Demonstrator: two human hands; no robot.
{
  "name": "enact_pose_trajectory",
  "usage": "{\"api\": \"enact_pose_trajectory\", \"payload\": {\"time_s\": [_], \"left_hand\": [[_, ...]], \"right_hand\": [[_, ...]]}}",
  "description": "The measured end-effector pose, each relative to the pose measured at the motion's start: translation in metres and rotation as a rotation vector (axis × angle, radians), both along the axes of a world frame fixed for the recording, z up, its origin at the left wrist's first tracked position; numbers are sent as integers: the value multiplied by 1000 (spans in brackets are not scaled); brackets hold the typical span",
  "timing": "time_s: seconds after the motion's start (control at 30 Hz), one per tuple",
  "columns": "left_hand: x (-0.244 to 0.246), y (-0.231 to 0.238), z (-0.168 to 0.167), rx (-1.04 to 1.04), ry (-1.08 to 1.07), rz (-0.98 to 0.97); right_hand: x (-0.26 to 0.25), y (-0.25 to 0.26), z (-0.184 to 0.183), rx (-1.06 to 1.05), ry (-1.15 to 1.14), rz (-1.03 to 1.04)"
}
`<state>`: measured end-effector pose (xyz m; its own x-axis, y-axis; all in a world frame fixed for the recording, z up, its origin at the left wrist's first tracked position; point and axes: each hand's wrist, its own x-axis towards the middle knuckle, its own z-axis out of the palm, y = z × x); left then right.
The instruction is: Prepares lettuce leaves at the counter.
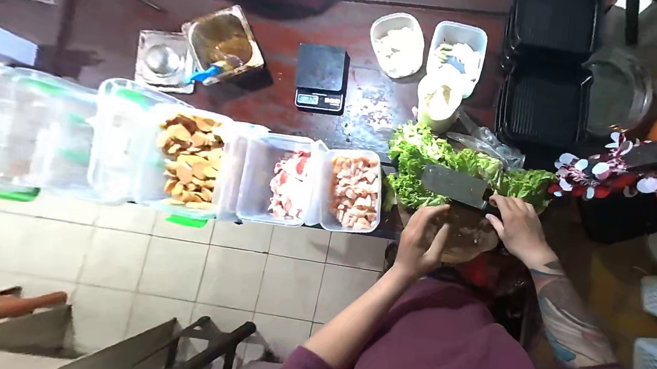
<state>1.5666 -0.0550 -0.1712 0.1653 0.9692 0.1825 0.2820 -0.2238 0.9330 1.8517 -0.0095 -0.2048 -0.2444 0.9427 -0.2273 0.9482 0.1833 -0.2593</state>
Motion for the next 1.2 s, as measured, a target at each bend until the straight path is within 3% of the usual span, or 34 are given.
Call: {"api": "enact_pose_trajectory", "payload": {"time_s": [0.17,0.27,0.43,0.57,0.63,0.7,0.8,0.9,1.0,1.1,1.2], "left_hand": [[-64,-76,-40,-202,-47,93],[-90,-92,-43,-351,5,69],[-94,-84,-24,-533,-100,-10],[-71,-46,1,-726,-338,135],[-59,-26,-24,-660,-288,195],[-47,-3,-76,-532,-164,232],[-29,27,-96,-416,29,273],[-15,41,-85,-321,159,333],[0,46,-15,-401,175,330],[10,54,-14,-363,222,450],[14,56,-14,-192,487,423]], "right_hand": [[4,-12,-22,99,-29,-19],[1,-20,-6,128,31,-78],[-2,-35,32,113,243,-271],[9,-31,40,100,345,-375],[15,-23,38,95,310,-397],[18,-15,35,75,231,-412],[20,-3,22,80,147,-418],[25,2,6,123,164,-394],[32,1,5,180,222,-346],[33,2,7,188,275,-320],[35,4,-4,213,312,-294]]}}
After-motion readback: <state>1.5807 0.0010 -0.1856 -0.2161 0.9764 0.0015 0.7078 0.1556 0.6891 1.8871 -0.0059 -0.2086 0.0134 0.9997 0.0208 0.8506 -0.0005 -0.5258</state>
